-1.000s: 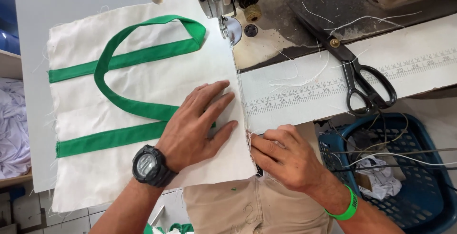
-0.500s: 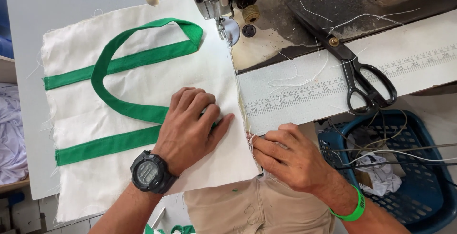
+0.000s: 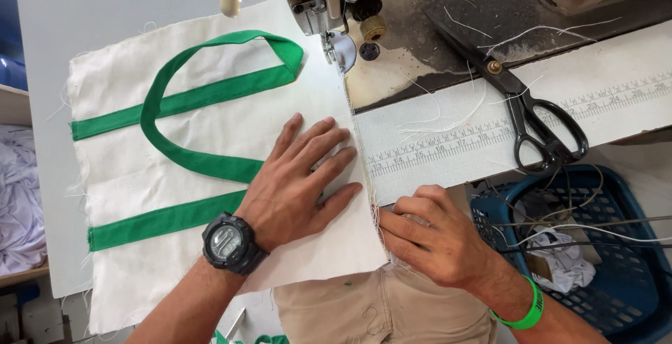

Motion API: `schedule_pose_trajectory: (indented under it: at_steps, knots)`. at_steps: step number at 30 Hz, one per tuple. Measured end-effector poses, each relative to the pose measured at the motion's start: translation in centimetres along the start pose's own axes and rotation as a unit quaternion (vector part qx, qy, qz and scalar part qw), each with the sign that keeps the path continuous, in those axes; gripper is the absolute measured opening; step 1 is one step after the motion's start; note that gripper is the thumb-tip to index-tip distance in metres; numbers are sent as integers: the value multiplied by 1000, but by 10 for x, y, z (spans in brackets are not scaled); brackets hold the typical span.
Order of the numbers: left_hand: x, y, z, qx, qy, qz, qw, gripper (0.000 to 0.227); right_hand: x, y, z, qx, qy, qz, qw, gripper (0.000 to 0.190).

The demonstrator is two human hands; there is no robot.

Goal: Sewing the body and straps of a white and green tote bag using an industrial sewing machine.

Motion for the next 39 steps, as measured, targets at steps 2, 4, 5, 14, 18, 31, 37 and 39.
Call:
schedule_pose_trajectory:
  at_steps: [2,4,5,14,18,31,37,39]
  knots:
    - [0,0,0,-1,2,0,1000,35,-1,0,-1,4,0,0,1000,16]
    - [0,0,0,-4,5,0,1000,36,-2,-1,-2,8,-1,0,1000,15]
    - [0,0,0,-5,5,-1,1000,35,-3,-1,-1,3,1,-3,1000,15]
    - [-2,2,-1,-3,1,-16,1000,34,0,4,5,7,9,-29,1000,19]
    - [-2,3,-3,-6,-1,-13,1000,35,-2,4,7,22,8,-28,999,18]
    - [-10,6,-30,-18,10,-3,1000,38,-26,4,24,26,76,-62,995,18]
    - [-13,6,-43,-24,15,2,1000,38,-34,9,28,71,81,-76,991,12]
    - [-14,5,-47,-26,15,7,1000,39,-37,11,33,77,95,-79,989,15]
Point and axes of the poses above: each hand's wrist, its own x-axis away from the middle knuckle, its own y-axis out of the palm, z = x × y, the point moved 9 cm from there along -x, towards the middle knuckle, and after that the axes turned 3 degrees about y, right-handed, at the moved point
